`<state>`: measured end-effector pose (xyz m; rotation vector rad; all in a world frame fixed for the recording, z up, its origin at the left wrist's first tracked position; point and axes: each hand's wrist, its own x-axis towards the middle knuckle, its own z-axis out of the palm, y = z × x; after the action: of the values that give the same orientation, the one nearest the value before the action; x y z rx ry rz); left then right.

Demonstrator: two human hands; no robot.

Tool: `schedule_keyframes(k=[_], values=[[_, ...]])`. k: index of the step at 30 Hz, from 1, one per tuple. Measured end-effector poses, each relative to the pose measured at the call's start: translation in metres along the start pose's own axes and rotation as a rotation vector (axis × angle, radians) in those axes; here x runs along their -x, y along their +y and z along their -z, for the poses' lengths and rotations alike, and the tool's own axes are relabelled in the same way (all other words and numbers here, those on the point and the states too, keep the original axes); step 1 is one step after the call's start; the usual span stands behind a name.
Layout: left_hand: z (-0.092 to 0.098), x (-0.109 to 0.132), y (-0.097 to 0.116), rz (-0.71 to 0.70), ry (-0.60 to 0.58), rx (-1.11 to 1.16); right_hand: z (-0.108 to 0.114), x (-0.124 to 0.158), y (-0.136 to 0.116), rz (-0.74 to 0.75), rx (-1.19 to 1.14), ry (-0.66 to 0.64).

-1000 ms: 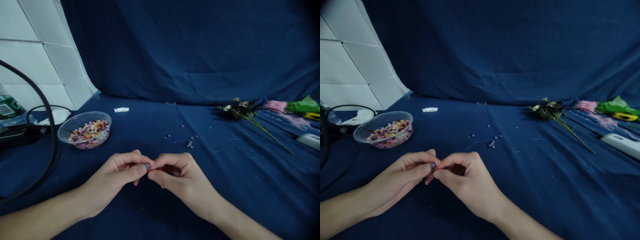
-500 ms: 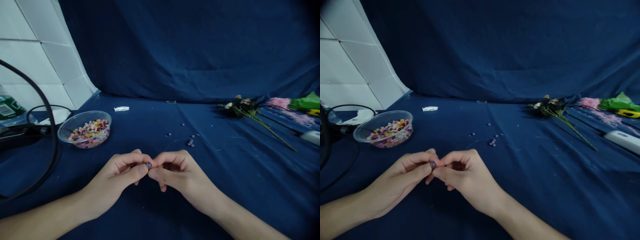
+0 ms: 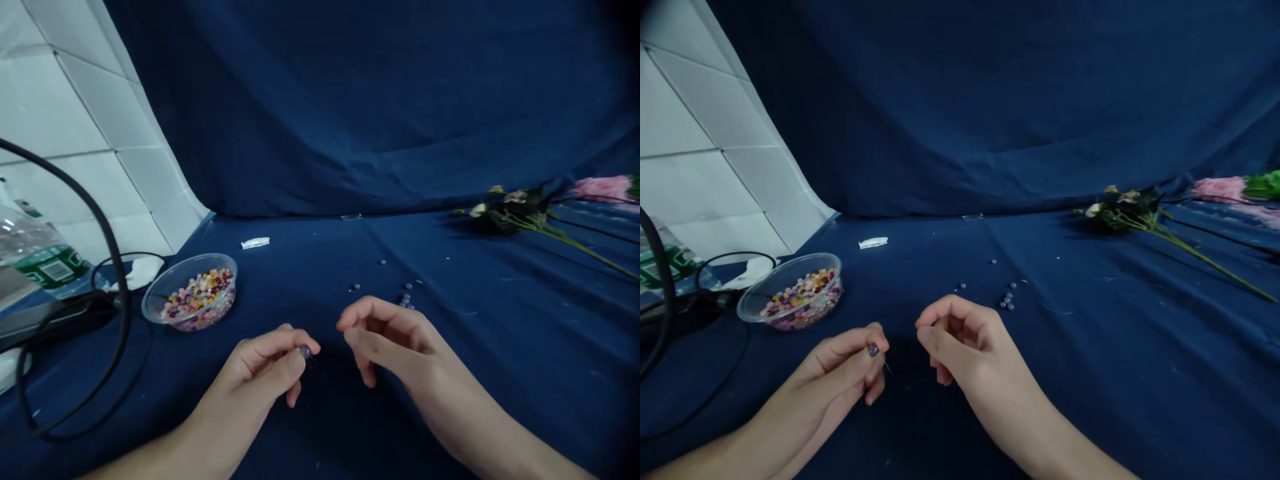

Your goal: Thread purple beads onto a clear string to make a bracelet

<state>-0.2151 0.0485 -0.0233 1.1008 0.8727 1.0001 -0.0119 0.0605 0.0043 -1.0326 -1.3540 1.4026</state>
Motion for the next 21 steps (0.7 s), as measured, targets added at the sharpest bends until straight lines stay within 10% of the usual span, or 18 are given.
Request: schedule_keyframes(k=[13,21], values=[[0.0,-0.011,-0.009,-0.052,0.124,0.037,-0.009,0.013,0.003,0.494,0.475,0.052],[0.01,-0.009,-0.017,-0.09,0.024,-0.16,-0.014,0.008,0.01,0.257,0.301,-0.091]])
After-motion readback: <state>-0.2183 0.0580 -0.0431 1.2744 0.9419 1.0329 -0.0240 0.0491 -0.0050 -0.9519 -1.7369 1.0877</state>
